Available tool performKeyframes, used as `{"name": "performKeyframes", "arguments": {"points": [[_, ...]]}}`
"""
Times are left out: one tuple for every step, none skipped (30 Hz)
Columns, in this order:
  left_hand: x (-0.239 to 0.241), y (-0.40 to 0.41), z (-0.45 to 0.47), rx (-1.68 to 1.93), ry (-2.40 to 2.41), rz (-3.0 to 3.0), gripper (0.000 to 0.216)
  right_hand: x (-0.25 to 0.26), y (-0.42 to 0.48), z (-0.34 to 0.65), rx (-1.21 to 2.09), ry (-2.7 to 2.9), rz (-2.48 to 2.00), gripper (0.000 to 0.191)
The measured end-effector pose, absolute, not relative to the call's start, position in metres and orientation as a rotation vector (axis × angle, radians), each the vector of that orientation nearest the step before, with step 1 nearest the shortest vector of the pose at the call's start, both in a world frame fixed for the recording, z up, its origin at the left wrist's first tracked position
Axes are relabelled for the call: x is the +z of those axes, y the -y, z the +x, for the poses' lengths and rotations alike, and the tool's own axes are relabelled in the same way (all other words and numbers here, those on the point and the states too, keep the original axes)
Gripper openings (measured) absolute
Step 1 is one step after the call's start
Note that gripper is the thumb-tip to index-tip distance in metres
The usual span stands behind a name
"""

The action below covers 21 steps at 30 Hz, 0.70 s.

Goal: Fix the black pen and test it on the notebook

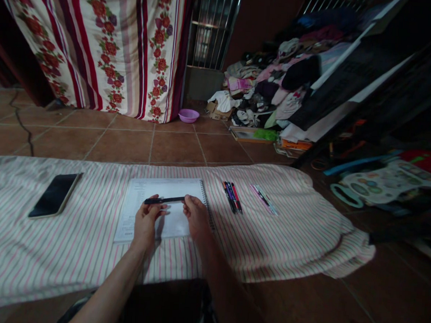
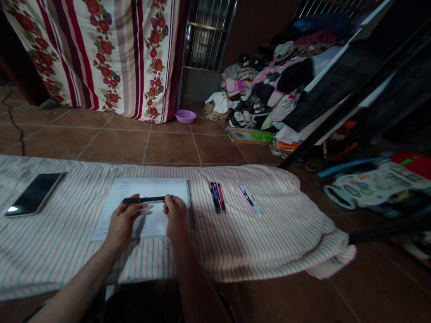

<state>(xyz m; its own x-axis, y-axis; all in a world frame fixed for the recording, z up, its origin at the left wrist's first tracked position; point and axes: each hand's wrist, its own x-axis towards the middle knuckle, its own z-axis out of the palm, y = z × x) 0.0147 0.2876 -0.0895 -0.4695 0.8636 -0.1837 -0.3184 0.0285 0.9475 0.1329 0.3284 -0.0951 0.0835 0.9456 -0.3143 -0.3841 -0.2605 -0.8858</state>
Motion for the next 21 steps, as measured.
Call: {"name": "performKeyframes", "arguments": {"points": [[-0.090, -0.288, 0.009, 1.631, -1.400, 0.618, 0.041, -0.095, -0.329, 0.135, 1.451, 0.677, -1.198, 0.028], [-0.091, -0.289, 0.004, 1.652, -1.431, 0.639, 0.042, -0.095, -0.330, 0.137, 1.441, 0.689, -1.204, 0.029], [-0.090, -0.290, -0.001, 1.666, -1.458, 0.673, 0.042, -0.095, -0.331, 0.138, 1.437, 0.699, -1.209, 0.029], [-0.090, -0.290, -0.005, 1.652, -1.485, 0.732, 0.041, -0.095, -0.332, 0.139, 1.437, 0.707, -1.215, 0.030], [-0.089, -0.290, -0.008, 1.604, -1.523, 0.823, 0.038, -0.095, -0.332, 0.140, 1.438, 0.714, -1.219, 0.031], [-0.088, -0.290, -0.010, 1.555, -1.555, 0.905, 0.035, -0.095, -0.333, 0.141, 1.440, 0.724, -1.221, 0.031], [-0.087, -0.290, -0.012, 1.505, -1.576, 0.972, 0.033, -0.094, -0.332, 0.141, 1.443, 0.732, -1.221, 0.031], [-0.087, -0.289, -0.013, 1.459, -1.597, 1.048, 0.031, -0.094, -0.332, 0.141, 1.445, 0.743, -1.220, 0.031], [-0.088, -0.288, -0.013, 1.418, -1.626, 1.147, 0.030, -0.093, -0.332, 0.140, 1.447, 0.761, -1.219, 0.030], [-0.088, -0.287, -0.013, 1.371, -1.671, 1.283, 0.030, -0.093, -0.331, 0.140, 1.449, 0.782, -1.218, 0.029], [-0.090, -0.286, -0.013, 1.306, -1.733, 1.457, 0.029, -0.092, -0.330, 0.140, 1.451, 0.804, -1.217, 0.028], [-0.091, -0.285, -0.013, 1.219, -1.803, 1.650, 0.029, -0.091, -0.329, 0.140, 1.456, 0.826, -1.217, 0.027], [-0.093, -0.283, -0.013, 1.117, -1.869, 1.836, 0.029, -0.091, -0.328, 0.139, 1.464, 0.848, -1.218, 0.027], [-0.094, -0.282, -0.013, 1.012, -1.919, 1.989, 0.029, -0.091, -0.327, 0.139, 1.473, 0.866, -1.220, 0.026], [-0.095, -0.282, -0.013, 0.926, -1.945, 2.084, 0.030, -0.090, -0.327, 0.139, 1.481, 0.878, -1.223, 0.026], [-0.096, -0.281, -0.012, 0.860, -1.950, 2.144, 0.030, -0.091, -0.326, 0.139, 1.486, 0.889, -1.227, 0.025], [-0.096, -0.281, -0.011, 0.814, -1.943, 2.178, 0.031, -0.091, -0.326, 0.139, 1.486, 0.897, -1.234, 0.025], [-0.097, -0.280, -0.010, 0.786, -1.930, 2.195, 0.031, -0.092, -0.326, 0.139, 1.482, 0.900, -1.241, 0.025], [-0.097, -0.280, -0.009, 0.774, -1.917, 2.201, 0.032, -0.093, -0.327, 0.139, 1.475, 0.900, -1.247, 0.025], [-0.097, -0.280, -0.008, 0.770, -1.908, 2.202, 0.032, -0.094, -0.327, 0.139, 1.470, 0.902, -1.252, 0.025], [-0.097, -0.280, -0.007, 0.770, -1.901, 2.203, 0.033, -0.096, -0.327, 0.140, 1.464, 0.904, -1.258, 0.025]]}}
